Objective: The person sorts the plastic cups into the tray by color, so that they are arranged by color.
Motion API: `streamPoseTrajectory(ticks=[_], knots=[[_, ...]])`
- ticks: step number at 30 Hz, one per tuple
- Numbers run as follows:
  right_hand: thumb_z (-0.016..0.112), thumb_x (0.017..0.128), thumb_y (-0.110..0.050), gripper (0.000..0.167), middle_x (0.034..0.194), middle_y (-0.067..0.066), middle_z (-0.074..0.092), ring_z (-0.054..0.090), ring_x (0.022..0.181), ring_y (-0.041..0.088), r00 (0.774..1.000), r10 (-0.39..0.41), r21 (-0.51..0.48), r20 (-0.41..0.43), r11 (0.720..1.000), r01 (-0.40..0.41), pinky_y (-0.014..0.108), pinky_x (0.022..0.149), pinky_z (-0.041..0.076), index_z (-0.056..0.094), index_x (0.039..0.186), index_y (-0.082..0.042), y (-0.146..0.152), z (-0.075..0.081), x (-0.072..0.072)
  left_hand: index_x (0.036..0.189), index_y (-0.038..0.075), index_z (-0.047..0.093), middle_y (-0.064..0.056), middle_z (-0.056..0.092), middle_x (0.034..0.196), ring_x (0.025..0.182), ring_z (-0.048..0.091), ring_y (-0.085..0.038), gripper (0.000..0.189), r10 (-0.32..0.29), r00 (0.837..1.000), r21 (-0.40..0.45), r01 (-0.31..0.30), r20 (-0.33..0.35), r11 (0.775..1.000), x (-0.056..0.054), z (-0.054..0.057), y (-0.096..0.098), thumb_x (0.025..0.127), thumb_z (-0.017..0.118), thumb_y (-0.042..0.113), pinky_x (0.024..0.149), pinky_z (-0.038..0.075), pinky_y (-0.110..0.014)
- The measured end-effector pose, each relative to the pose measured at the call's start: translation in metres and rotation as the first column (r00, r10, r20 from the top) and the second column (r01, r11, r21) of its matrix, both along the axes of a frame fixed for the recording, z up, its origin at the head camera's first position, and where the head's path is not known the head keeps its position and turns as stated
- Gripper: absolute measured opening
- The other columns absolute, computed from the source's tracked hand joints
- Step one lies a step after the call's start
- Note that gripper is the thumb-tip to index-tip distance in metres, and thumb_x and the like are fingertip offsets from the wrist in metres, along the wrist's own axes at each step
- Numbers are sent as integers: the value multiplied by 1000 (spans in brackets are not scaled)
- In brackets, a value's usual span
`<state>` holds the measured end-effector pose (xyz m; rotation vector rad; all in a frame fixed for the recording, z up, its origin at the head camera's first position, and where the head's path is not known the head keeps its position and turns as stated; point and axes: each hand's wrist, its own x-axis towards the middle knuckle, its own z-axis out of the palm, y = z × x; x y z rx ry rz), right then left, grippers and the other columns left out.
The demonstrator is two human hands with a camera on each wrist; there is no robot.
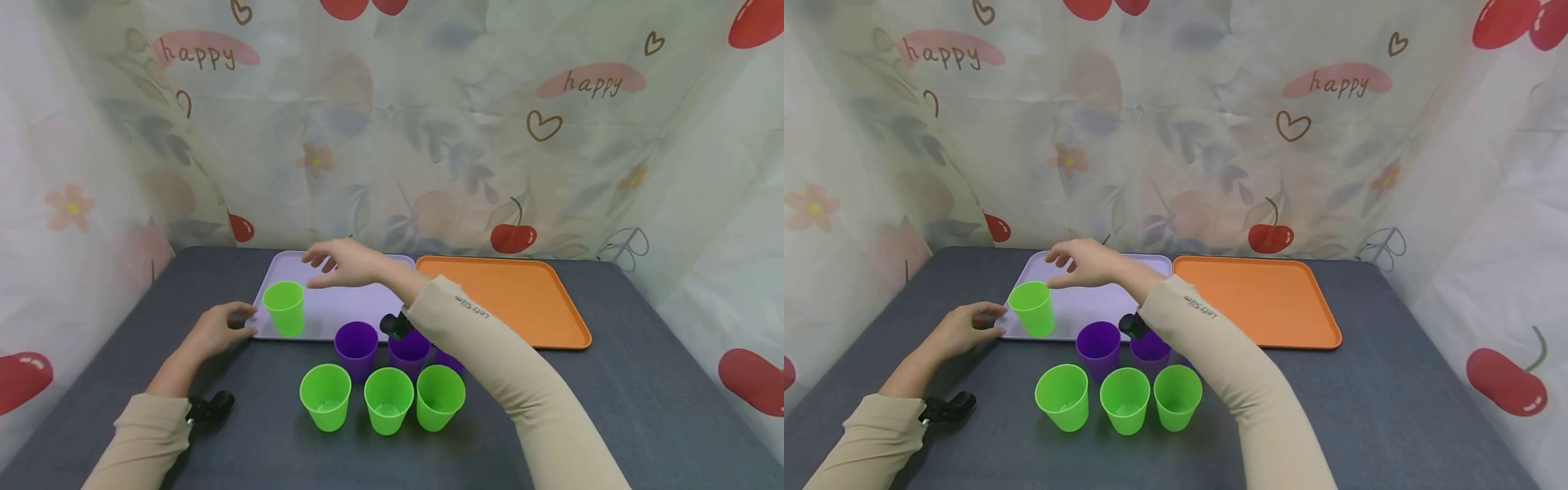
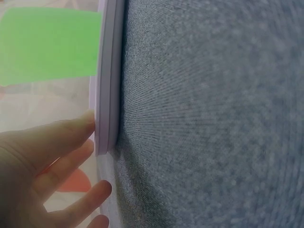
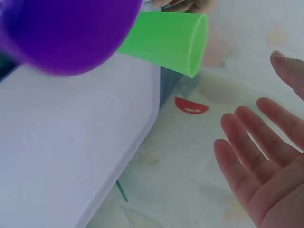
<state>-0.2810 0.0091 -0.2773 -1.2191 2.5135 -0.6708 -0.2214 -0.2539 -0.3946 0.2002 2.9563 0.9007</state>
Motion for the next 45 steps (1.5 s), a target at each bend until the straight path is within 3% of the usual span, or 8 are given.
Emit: streamPoseTrajectory(ticks=[12, 21, 28, 33, 45], knots=[[65, 87, -20, 36, 115, 10, 65, 64, 104, 23, 999, 1, -171, -42, 985, -8, 33, 93, 50, 60, 119, -7, 69, 8, 33, 118, -5, 58, -28, 59, 118, 105, 58, -46, 41, -7, 1000, 1, 7, -18, 1000, 3, 1, -4, 83, 67, 15, 80, 51, -50], [65, 87, -19, 37, 117, 6, 65, 62, 108, 18, 1000, -10, -210, -3, 978, 9, 33, 95, 49, 59, 122, -8, 118, 3, 62, 120, -4, 57, -27, 58, 121, 107, 56, -47, 42, -3, 1000, 4, 3, 4, 1000, 1, 0, -4, 84, 67, 16, 83, 49, -52], [67, 85, -20, 39, 118, 3, 65, 62, 109, 15, 1000, -1, -225, -22, 974, -4, 32, 94, 49, 58, 122, -10, 149, -12, 84, 120, -4, 57, -27, 58, 119, 106, 57, -47, 43, -4, 1000, 4, 4, -1, 1000, 2, 2, -4, 84, 68, 17, 80, 51, -50], [68, 85, -20, 40, 117, 8, 66, 64, 106, 21, 1000, 24, -265, -11, 964, -26, 32, 92, 51, 58, 121, -7, 164, -26, 94, 120, -5, 57, -28, 58, 119, 106, 57, -46, 43, -6, 1000, 8, 6, -2, 1000, 4, 4, -1, 84, 67, 16, 80, 50, -50], [75, 78, -28, 54, 115, 10, 66, 63, 103, 21, 1000, 18, -260, -4, 965, -18, 31, 86, 52, 57, 122, -3, 184, -54, 115, 120, -4, 57, -27, 58, 120, 108, 56, -46, 42, -4, 1000, 16, 5, -7, 1000, 2, 2, -1, 84, 66, 16, 83, 50, -51]])
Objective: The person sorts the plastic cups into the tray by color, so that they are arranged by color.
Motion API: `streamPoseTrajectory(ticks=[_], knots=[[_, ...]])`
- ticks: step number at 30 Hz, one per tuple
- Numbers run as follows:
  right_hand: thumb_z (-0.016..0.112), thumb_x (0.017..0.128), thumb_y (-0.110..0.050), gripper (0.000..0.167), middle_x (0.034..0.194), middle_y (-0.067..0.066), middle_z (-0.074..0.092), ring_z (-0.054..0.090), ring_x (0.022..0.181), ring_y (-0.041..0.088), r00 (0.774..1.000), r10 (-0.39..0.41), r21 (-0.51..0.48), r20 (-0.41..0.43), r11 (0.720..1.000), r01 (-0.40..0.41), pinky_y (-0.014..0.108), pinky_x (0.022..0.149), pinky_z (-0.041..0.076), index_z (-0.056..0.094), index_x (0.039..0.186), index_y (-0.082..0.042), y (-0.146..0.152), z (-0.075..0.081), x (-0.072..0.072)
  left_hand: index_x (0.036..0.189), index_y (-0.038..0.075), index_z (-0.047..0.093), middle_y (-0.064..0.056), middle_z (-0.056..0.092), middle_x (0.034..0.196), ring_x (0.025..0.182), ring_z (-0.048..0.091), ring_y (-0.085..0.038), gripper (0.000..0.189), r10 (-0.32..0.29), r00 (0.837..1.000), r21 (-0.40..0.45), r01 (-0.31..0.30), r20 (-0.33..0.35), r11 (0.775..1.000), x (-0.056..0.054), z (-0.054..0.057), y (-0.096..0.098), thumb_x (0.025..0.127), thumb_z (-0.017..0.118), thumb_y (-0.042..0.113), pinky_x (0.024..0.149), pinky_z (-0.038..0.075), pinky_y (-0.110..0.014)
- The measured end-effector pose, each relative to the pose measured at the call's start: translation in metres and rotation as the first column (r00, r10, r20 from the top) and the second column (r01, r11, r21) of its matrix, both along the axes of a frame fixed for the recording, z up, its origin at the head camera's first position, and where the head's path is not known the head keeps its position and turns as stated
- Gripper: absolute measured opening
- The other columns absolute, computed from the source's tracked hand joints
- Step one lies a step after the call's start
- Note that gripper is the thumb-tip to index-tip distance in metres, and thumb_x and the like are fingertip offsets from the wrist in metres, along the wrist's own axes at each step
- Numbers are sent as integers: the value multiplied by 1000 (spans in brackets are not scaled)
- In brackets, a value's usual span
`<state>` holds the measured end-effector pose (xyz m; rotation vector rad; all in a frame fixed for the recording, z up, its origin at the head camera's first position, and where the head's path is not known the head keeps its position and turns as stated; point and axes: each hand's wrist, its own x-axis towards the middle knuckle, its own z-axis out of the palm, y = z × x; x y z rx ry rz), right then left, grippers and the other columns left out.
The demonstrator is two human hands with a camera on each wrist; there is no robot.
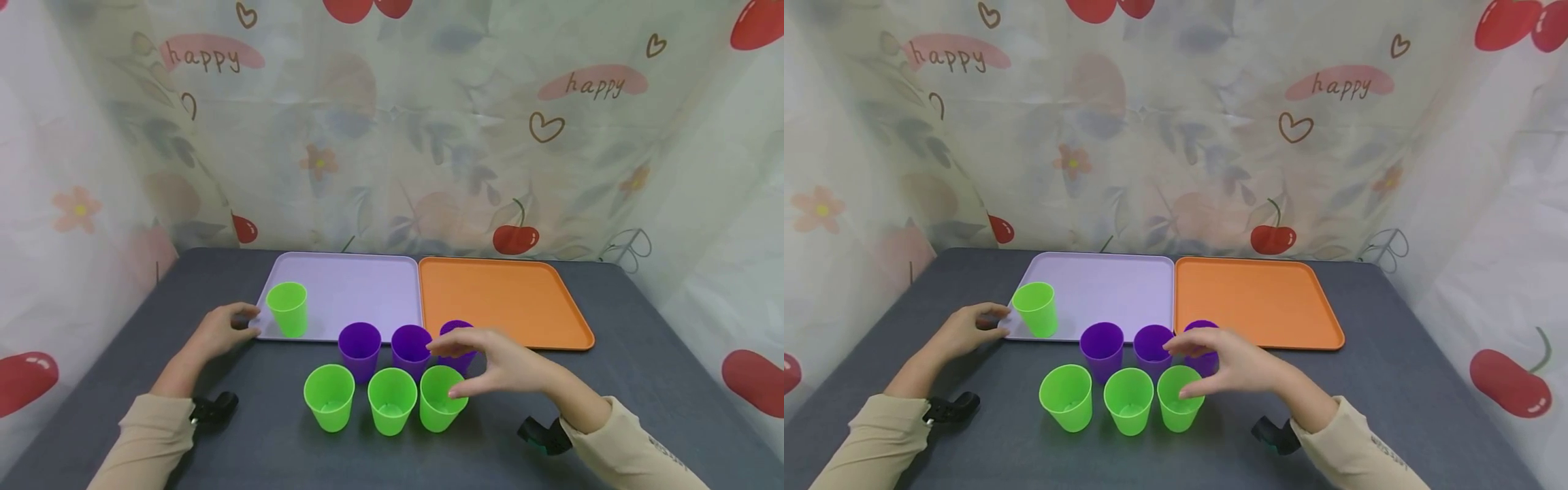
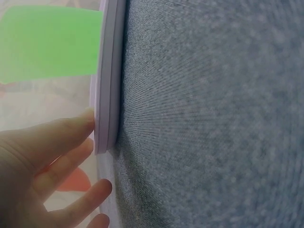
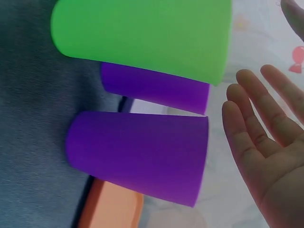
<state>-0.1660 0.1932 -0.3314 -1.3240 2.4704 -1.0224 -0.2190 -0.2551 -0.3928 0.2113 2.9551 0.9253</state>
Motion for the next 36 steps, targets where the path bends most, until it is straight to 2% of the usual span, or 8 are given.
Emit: streamPoseTrajectory(ticks=[5, 12, 22, 28, 36], knots=[[76, 78, -26, 54, 116, 12, 64, 63, 103, 18, 1000, 31, -31, -1, 999, -31, 33, 87, 52, 56, 122, -1, 3, -9, 2, 120, -5, 57, -28, 58, 120, 107, 56, -47, 43, -5, 1000, -2, 5, -3, 1000, 0, 0, -1, 84, 66, 16, 82, 50, -51], [77, 76, -23, 55, 118, 11, 63, 59, 105, 11, 1000, 16, -44, -6, 999, -17, 30, 89, 50, 56, 123, -4, 4, -17, 9, 120, -4, 57, -27, 58, 120, 108, 56, -47, 43, -5, 1000, -3, 5, -1, 1000, -2, -2, -1, 84, 66, 16, 83, 49, -51], [80, 72, -28, 62, 120, 4, 62, 59, 105, 13, 998, -10, -37, -55, 999, 8, 30, 89, 50, 55, 124, -6, 5, -23, 15, 120, -4, 57, -27, 59, 120, 107, 56, -47, 42, -9, 1000, 4, 9, -12, 1000, -3, -3, -2, 84, 66, 16, 83, 50, -51], [80, 72, -31, 63, 120, 5, 62, 59, 103, 13, 996, -18, -40, -93, 999, 14, 29, 88, 50, 56, 124, -6, 5, -25, 15, 120, -4, 57, -26, 59, 120, 107, 56, -47, 42, -7, 1000, 6, 7, -4, 1000, -3, -3, -2, 84, 66, 16, 82, 51, -50], [78, 74, -33, 62, 119, 8, 63, 60, 102, 12, 996, -17, -51, -87, 999, 13, 27, 88, 50, 56, 123, -4, 5, -27, 14, 120, -3, 58, -26, 59, 120, 107, 56, -46, 42, 1, 1000, 5, -1, -3, 1000, -2, -4, -2, 84, 67, 16, 81, 51, -50]])
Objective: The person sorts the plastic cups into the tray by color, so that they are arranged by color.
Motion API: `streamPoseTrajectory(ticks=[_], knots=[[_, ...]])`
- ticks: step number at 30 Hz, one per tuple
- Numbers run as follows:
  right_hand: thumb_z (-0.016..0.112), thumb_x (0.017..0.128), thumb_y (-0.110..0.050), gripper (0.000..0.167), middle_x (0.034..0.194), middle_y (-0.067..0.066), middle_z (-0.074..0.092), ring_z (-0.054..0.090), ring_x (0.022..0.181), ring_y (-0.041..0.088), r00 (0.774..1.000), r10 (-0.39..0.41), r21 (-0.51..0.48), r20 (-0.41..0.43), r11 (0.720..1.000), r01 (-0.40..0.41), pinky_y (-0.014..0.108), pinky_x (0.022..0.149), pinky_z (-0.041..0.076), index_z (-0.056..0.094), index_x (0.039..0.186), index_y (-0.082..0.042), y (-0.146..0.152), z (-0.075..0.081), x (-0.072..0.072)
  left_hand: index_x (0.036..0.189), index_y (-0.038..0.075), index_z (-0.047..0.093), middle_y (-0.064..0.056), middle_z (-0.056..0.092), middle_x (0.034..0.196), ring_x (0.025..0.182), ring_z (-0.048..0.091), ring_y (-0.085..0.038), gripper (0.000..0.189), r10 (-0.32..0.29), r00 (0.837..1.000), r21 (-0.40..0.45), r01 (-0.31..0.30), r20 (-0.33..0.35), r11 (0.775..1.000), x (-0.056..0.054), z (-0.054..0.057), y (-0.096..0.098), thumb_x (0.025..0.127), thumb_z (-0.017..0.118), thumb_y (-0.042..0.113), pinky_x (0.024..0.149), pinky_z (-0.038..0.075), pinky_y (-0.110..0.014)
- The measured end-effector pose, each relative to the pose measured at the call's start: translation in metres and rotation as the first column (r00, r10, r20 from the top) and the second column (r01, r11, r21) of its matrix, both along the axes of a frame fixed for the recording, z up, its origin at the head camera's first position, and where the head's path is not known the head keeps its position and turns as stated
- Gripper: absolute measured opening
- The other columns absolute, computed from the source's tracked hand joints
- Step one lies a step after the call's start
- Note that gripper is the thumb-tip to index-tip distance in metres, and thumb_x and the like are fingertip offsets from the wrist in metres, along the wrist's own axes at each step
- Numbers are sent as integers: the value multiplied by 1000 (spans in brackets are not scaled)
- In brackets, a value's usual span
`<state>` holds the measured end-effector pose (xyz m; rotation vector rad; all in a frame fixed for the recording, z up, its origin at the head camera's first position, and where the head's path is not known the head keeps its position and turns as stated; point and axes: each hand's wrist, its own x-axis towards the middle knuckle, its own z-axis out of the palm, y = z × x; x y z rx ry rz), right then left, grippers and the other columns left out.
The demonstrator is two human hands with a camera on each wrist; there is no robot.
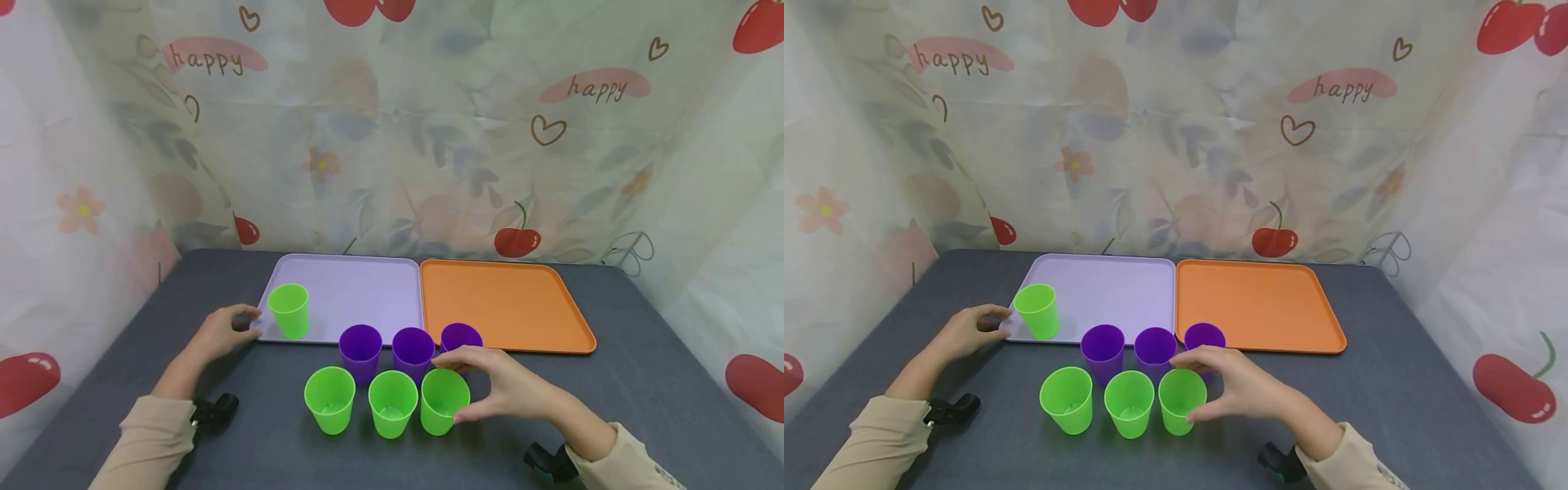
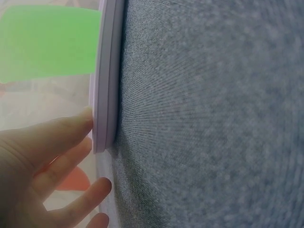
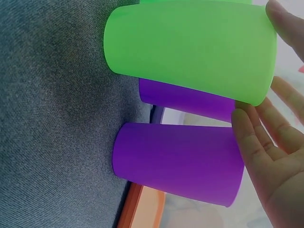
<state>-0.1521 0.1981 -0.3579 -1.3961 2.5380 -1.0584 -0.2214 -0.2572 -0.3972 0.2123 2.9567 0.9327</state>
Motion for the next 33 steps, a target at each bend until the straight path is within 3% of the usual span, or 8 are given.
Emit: streamPoseTrajectory(ticks=[20, 33], knots=[[78, 74, -33, 59, 117, 8, 64, 60, 102, 12, 999, -33, -6, 3, 999, 33, 30, 86, 52, 56, 123, -9, -1, 2, 0, 120, -3, 57, -26, 58, 121, 107, 56, -45, 42, 3, 1000, 2, -3, 12, 1000, 1, 1, 0, 84, 67, 17, 79, 51, -48], [78, 74, -33, 58, 116, 3, 65, 60, 101, 10, 998, -36, -21, -55, 999, 35, 25, 87, 50, 58, 121, -7, -1, 22, 1, 121, -2, 57, -26, 58, 122, 109, 55, -46, 42, 3, 1000, 2, -3, 22, 1000, 2, 3, 1, 85, 66, 17, 82, 50, -50]])
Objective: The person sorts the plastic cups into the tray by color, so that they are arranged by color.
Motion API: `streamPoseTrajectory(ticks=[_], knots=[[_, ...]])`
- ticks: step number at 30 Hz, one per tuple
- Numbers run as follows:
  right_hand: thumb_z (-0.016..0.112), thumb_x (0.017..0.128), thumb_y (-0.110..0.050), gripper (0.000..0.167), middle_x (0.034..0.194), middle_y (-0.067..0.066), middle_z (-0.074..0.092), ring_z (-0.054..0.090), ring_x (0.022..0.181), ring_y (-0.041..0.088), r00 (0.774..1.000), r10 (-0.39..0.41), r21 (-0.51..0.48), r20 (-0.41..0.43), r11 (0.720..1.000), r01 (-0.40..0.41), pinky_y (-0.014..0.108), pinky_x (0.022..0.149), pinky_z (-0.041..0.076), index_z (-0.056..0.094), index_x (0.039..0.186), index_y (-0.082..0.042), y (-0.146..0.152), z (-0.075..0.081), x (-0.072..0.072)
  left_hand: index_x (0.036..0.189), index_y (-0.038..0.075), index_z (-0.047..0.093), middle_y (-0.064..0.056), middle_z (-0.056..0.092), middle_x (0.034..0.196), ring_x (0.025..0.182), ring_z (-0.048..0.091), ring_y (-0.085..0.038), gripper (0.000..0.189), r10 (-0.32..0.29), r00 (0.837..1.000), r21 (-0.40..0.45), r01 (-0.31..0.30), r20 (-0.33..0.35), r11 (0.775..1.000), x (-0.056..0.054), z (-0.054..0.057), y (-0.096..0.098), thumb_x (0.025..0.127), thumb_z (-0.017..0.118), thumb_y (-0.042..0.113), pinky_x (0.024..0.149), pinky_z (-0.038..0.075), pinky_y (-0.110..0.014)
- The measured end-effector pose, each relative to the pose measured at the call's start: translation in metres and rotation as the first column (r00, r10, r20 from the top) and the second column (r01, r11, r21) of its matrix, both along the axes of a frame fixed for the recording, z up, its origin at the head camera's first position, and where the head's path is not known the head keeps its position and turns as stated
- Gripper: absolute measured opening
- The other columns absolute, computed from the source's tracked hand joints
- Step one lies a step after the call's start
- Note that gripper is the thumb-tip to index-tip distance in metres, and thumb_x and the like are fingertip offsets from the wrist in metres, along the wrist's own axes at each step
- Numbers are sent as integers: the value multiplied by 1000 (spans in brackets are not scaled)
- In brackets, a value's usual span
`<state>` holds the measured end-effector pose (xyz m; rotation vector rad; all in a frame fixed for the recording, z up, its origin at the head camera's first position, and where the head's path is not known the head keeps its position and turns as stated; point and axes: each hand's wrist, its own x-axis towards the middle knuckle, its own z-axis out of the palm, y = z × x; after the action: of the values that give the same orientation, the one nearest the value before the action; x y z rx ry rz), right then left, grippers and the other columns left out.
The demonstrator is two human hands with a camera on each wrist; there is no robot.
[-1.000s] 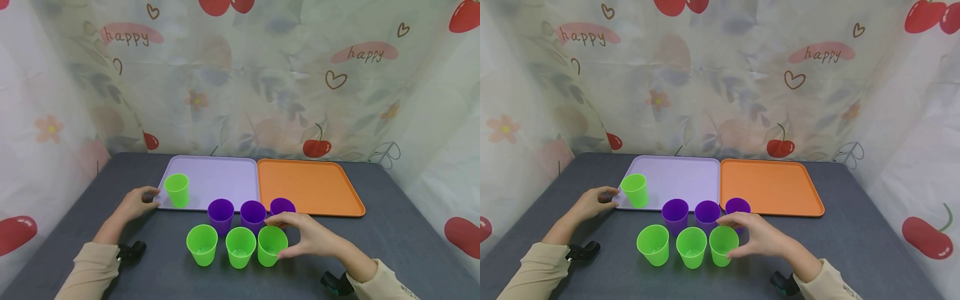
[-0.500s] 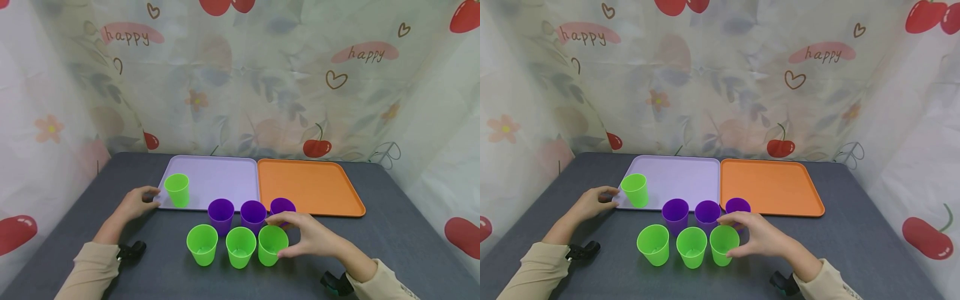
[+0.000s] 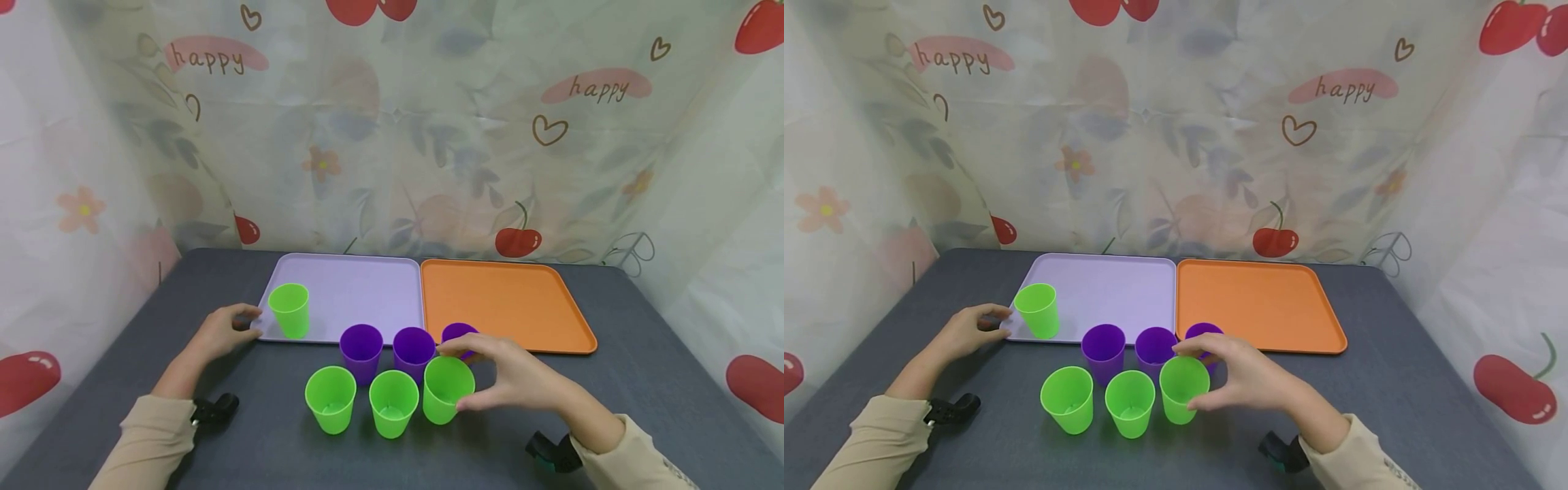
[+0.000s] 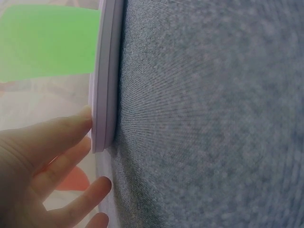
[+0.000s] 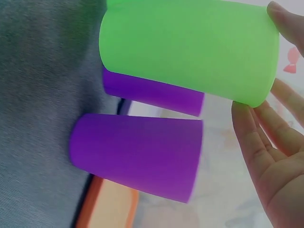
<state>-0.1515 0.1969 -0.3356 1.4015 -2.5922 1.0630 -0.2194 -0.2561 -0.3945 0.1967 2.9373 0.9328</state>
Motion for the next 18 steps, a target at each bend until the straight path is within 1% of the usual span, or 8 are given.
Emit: streamPoseTrajectory(ticks=[5, 9, 12, 14, 18], knots=[[78, 73, -33, 59, 116, 2, 64, 60, 99, 8, 1000, -20, 14, 6, 1000, 20, 25, 86, 50, 57, 123, -9, 0, 11, 0, 121, -3, 57, -26, 57, 122, 108, 55, -46, 42, -3, 1000, 1, 3, -7, 1000, 0, 0, 0, 85, 66, 17, 82, 50, -50], [79, 73, -33, 59, 114, -2, 65, 60, 96, 5, 999, -40, 23, 29, 999, 39, 27, 82, 52, 57, 123, -12, 0, 22, 1, 120, -3, 57, -27, 57, 121, 108, 55, -47, 42, -7, 1000, 6, 7, -14, 1000, 0, 0, 0, 85, 66, 16, 82, 51, -50], [79, 73, -32, 58, 111, -3, 65, 59, 94, 4, 999, -46, 29, 23, 999, 45, 27, 80, 54, 58, 124, -14, 0, 30, 1, 120, -4, 57, -27, 57, 121, 109, 55, -47, 42, -8, 1000, 9, 8, -14, 1000, -1, -1, -1, 85, 66, 16, 82, 51, -50], [79, 73, -31, 58, 110, -3, 65, 59, 94, 4, 999, -33, 22, 0, 999, 33, 26, 80, 53, 58, 123, -12, -1, 36, 1, 120, -4, 57, -27, 58, 121, 109, 55, -47, 42, -8, 1000, 10, 8, -16, 1000, -1, -1, -1, 85, 66, 16, 82, 51, -50], [80, 72, -25, 58, 112, 2, 65, 59, 95, 6, 997, 32, -19, -70, 999, -33, 24, 83, 51, 58, 122, -6, -2, 46, -3, 120, -3, 57, -26, 58, 121, 108, 56, -47, 41, -8, 1000, 10, 8, -21, 1000, -1, -2, -2, 85, 66, 17, 82, 50, -51]])
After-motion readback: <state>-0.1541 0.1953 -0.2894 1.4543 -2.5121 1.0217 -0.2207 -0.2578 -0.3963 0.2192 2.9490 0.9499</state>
